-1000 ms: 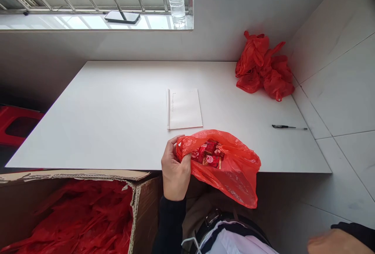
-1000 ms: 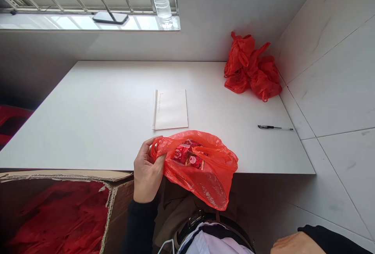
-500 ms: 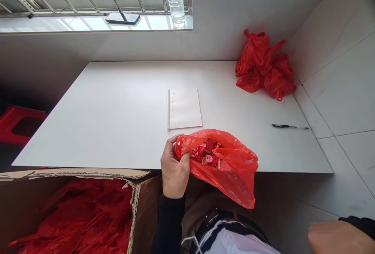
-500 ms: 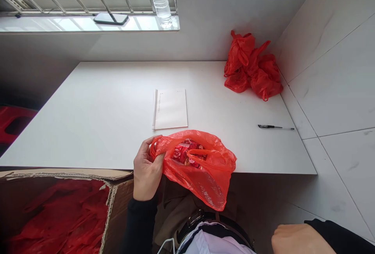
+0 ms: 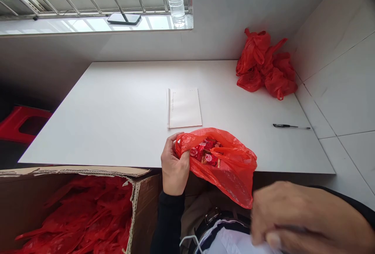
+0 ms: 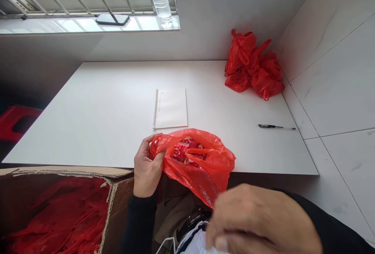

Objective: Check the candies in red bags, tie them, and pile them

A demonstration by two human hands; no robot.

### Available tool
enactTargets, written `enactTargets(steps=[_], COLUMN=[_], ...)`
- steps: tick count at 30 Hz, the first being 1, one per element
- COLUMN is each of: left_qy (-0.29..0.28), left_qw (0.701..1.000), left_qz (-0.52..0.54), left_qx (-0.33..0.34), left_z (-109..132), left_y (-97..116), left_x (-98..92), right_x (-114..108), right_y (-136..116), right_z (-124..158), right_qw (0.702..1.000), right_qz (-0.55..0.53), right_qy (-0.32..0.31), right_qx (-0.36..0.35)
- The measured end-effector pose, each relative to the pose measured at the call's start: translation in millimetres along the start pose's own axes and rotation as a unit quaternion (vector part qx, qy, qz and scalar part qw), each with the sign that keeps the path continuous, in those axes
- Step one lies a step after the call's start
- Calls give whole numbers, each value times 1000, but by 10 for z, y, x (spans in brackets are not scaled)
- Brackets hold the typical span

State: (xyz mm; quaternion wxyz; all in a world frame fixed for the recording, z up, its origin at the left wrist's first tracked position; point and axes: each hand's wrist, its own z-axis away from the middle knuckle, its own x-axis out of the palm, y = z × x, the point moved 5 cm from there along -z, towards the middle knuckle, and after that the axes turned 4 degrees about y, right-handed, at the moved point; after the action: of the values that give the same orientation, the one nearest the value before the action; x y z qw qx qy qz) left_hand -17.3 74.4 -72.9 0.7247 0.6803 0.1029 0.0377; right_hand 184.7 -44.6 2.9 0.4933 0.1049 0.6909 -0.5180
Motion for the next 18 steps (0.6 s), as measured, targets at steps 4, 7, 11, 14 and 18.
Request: enactTargets(steps=[4,7,11,14,18], left_qy=[-6,-4,10,0,-16], left_qw=[1000,1000,999,999,995], left_qz=[6,8,7,21,67], left_qx=[-9,-22,-29,-37,-67], left_z=[41,68,96,134,164], left_y=[46,37,26,63,110], left_x=[37,35,-13,-42,-79], right_x=[94,315,405,372,419], right_y=[240,534,769,800,793], right_z=[-765,-1152,-1338,-1350,-1314], right_qw=[992,989,983,984,984], right_qz=[-114,65,103,110,114], right_qy=[27,13,26,31,25], right_qx=[55,129,153,137,135])
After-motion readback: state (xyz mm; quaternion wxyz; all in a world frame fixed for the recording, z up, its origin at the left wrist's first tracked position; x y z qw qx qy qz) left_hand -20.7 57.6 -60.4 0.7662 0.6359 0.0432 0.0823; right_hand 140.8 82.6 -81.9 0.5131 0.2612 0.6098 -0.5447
